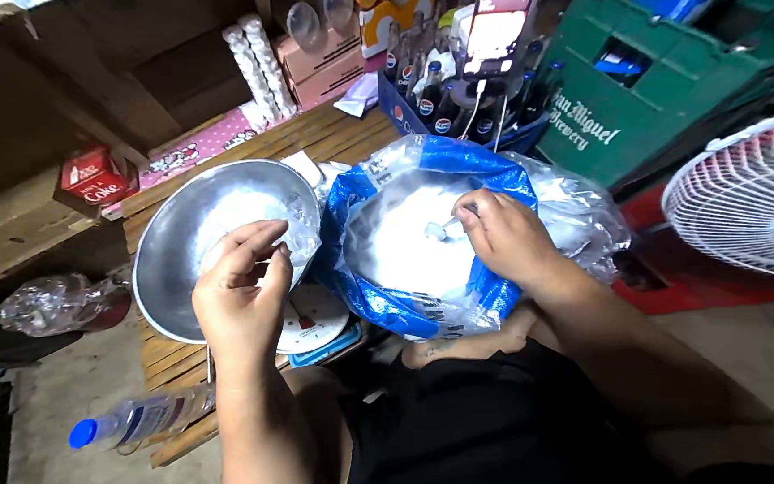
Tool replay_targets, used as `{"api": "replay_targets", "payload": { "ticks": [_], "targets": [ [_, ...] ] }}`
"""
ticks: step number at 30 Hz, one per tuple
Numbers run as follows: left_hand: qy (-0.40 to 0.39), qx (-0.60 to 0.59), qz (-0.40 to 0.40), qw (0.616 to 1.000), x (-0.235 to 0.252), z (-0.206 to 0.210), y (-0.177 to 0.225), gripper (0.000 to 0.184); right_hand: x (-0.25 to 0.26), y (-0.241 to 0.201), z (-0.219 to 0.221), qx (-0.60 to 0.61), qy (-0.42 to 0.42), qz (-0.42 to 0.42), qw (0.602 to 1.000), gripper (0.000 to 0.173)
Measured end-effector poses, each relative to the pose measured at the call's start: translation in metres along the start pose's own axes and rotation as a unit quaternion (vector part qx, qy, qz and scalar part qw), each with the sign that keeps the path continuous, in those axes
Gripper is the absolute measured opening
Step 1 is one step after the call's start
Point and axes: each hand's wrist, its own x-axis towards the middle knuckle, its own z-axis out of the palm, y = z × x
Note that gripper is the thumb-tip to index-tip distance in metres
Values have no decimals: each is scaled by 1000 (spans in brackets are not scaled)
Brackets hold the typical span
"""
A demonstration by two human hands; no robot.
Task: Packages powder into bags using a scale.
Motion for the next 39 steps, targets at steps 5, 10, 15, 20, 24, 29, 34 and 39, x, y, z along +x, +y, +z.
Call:
{"api": "replay_targets", "payload": {
  "ticks": [5,10,15,20,24,29,34,39],
  "targets": [
    [1,6,-10,1000,0,1,2,25,-6,1,14,24,-59,38,997,29],
    [-2,-4,-2,1000,1,2,2,30,-13,15,28,128,-105,174,971,31],
    [1,4,7,1000,1,3,2,32,-16,29,22,181,-63,256,947,32],
    [3,17,5,1000,2,4,3,32,-16,37,18,272,-19,320,907,32],
    [-7,3,-3,1000,2,5,4,33,-16,38,18,390,34,343,854,23],
    [-9,-22,-18,1000,2,6,4,33,-10,28,8,492,77,328,803,17],
    [-11,-32,-34,999,3,9,5,33,7,0,-16,555,86,277,780,17],
    [-14,-23,-36,999,5,15,6,34,24,-28,-33,601,90,222,762,21]
  ]
}}
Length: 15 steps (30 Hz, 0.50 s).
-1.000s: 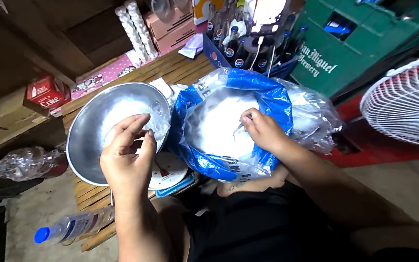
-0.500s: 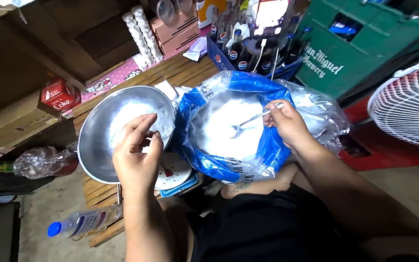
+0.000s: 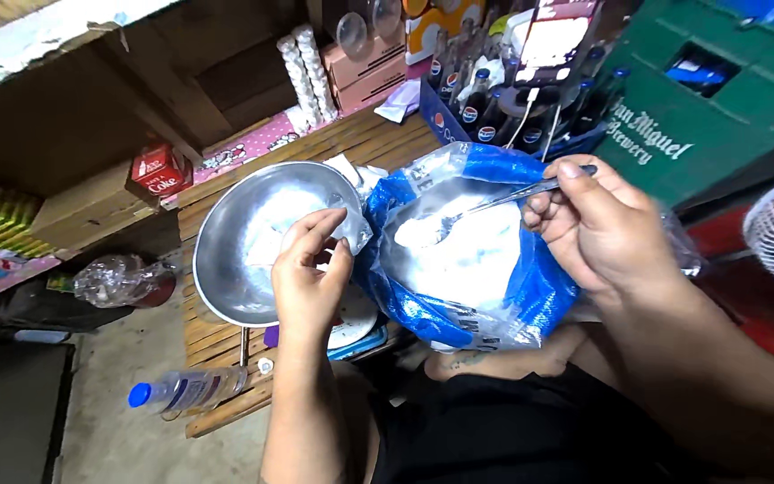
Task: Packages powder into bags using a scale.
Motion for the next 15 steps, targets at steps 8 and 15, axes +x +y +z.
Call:
{"api": "replay_targets", "payload": {
  "ticks": [8,15],
  "targets": [
    [-9,53,-3,999,4,12,4,36,0,-9,26,40,-24,-16,999,21],
    [-15,65,4,998,4,14,4,37,0,-3,40,20,-34,-21,999,15]
  ]
}}
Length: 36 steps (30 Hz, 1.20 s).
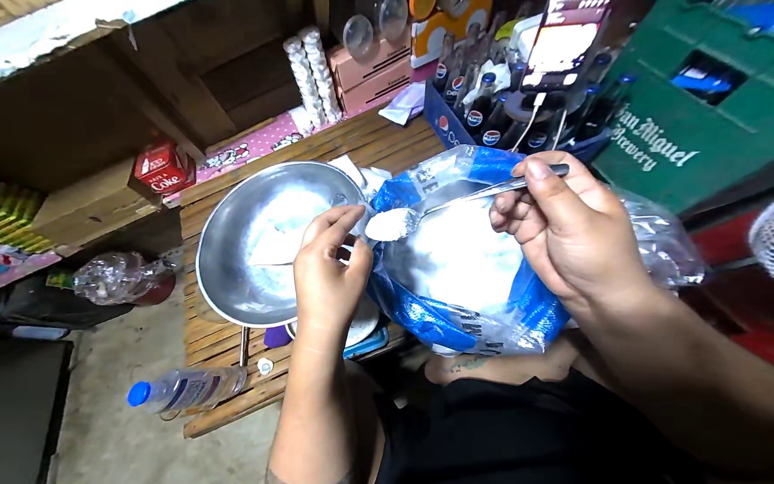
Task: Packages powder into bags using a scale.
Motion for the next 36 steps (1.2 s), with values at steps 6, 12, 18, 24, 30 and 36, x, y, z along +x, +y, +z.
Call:
{"api": "replay_targets", "payload": {
  "ticks": [6,12,18,24,30,36],
  "targets": [
    [-6,-4,-1,1000,-1,-1,0,37,3,5,9,-16,-29,-20,999,10],
    [-2,-11,-3,1000,-1,-5,1,38,9,3,31,-87,-77,-90,989,6],
    [6,-31,-16,999,-2,-13,0,38,17,3,66,-199,-156,-196,947,14],
    [26,-66,-39,997,-4,-23,-5,39,25,8,85,-365,-214,-310,851,20],
    [38,-98,-51,993,-1,-20,-9,35,27,-8,73,-426,-199,-366,803,23],
    [30,-110,-65,991,1,-14,-6,36,27,-10,52,-413,-185,-368,813,22]
  ]
}}
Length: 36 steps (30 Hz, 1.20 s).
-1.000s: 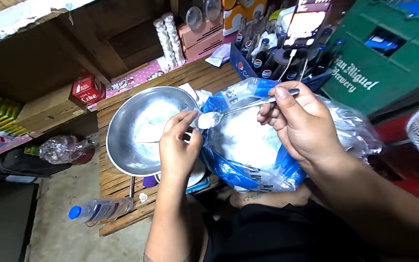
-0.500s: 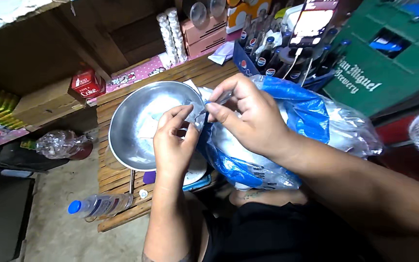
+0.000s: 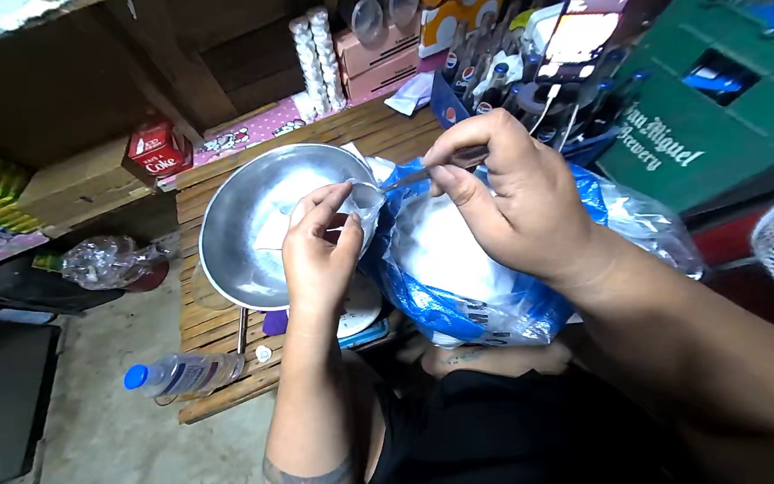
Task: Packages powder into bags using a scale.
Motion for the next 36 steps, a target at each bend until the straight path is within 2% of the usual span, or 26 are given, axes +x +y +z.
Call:
{"api": "replay_targets", "payload": {
  "ticks": [5,9,15,22,27,32,36],
  "targets": [
    [10,56,-6,998,2,1,-1,34,-7,-2,-5,21,-13,0,1000,22],
    [24,148,37,988,0,4,3,34,-4,-6,-2,33,11,34,999,20],
    [31,208,92,973,-2,1,4,27,2,-9,7,-40,-9,-29,999,19],
    [34,241,92,966,-1,-1,3,30,3,-11,10,-41,-19,-33,998,20],
    [43,211,82,973,2,-1,0,28,2,-11,11,-28,-22,-25,999,20],
    [40,189,66,979,4,-2,-3,26,1,-10,9,-84,-76,-114,987,19],
    [35,186,66,980,1,-4,1,27,5,-7,1,-83,-92,-129,984,24]
  ]
}}
